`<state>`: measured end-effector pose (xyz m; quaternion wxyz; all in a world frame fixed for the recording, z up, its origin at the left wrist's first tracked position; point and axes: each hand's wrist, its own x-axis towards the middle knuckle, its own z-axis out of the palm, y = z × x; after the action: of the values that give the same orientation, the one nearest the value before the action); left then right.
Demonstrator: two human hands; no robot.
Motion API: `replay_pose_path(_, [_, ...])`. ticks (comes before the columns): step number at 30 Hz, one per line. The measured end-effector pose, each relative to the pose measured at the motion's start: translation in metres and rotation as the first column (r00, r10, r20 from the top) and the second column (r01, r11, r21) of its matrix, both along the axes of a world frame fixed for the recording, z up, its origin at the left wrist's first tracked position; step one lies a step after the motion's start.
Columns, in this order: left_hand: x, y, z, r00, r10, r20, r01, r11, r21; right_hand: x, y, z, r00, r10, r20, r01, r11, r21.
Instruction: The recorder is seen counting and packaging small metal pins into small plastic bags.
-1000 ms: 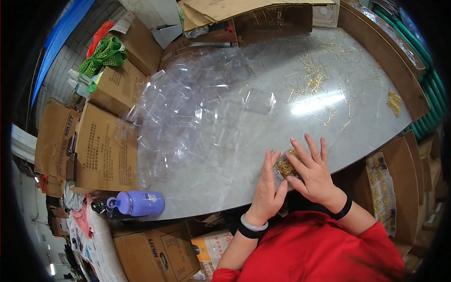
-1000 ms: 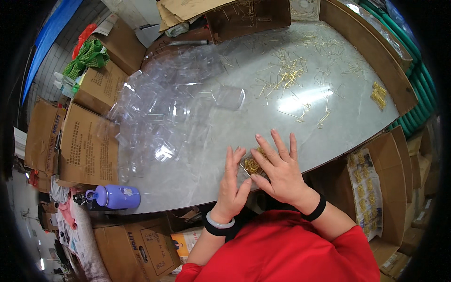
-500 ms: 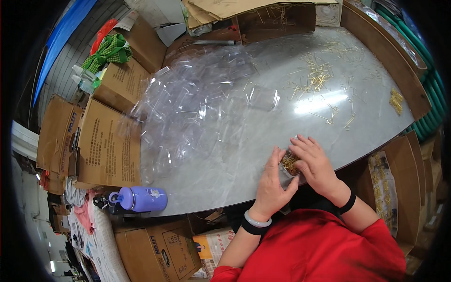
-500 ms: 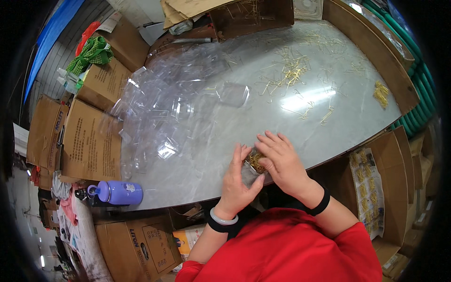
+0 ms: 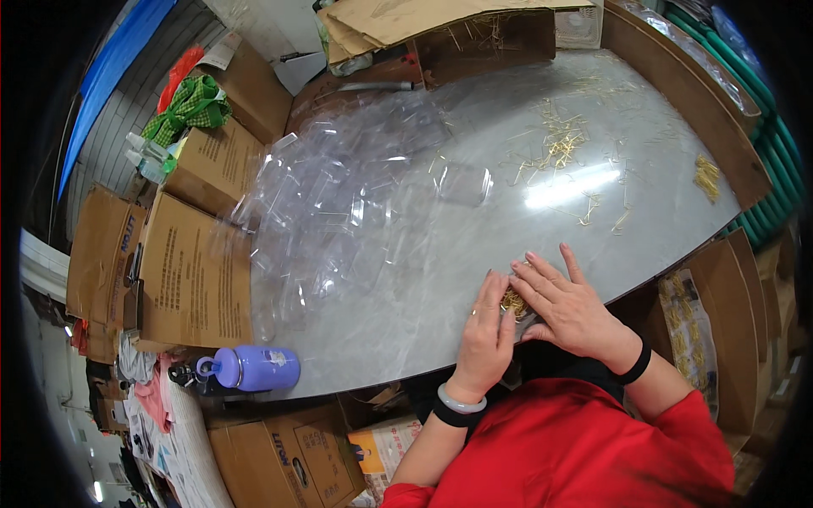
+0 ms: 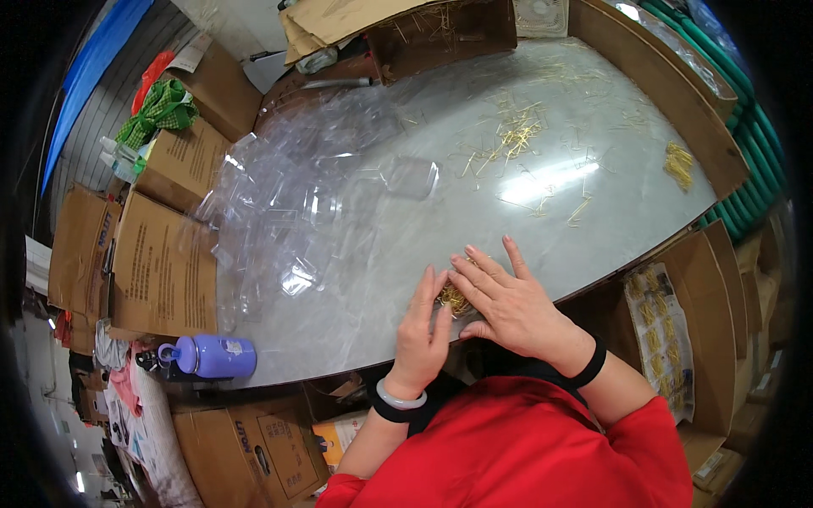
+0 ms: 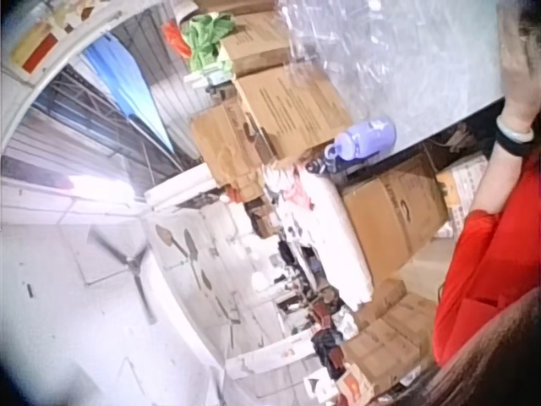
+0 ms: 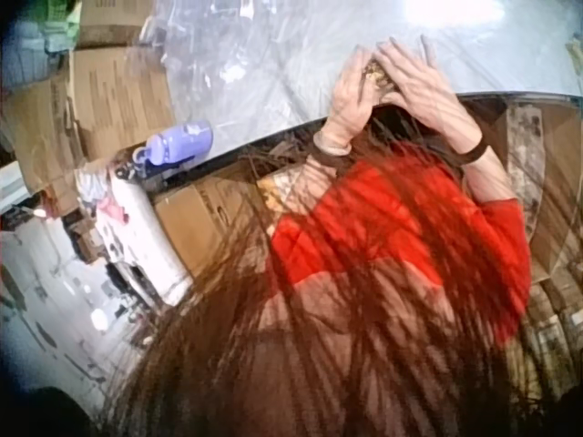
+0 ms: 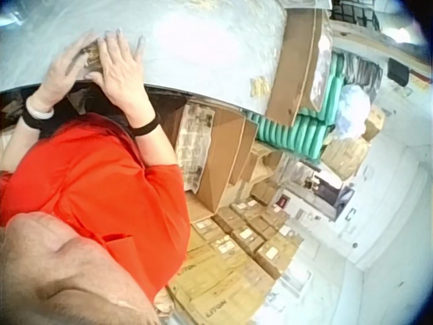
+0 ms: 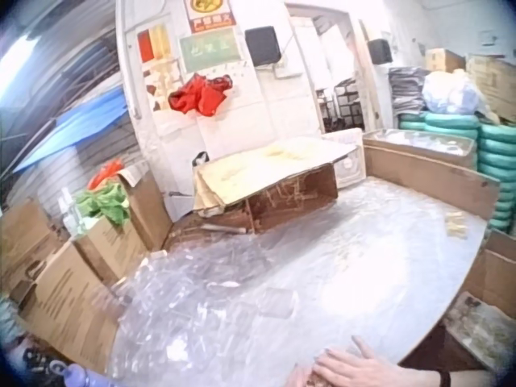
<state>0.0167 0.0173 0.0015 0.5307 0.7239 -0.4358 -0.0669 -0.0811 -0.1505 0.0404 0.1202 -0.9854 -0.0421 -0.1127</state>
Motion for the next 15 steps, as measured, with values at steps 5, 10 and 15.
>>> replay_pose_path(5, [0.004,0.007,-0.009,0.949,-0.068,-0.308,0.002,0.978,-0.208,-0.003,0.005,-0.005,1.000,-0.009,0.025,0.015,0.968,-0.249])
replay_pose_path(10, [0.000,0.002,0.000,0.902,-0.058,-0.428,-0.047,0.972,-0.230,-0.027,0.000,-0.011,0.993,-0.101,0.065,0.106,0.990,-0.095])
replay_pose_path(15, [0.000,0.003,0.001,0.949,-0.019,-0.316,-0.030,0.989,-0.148,-0.075,-0.050,-0.021,0.825,-0.540,0.164,0.562,0.815,-0.143])
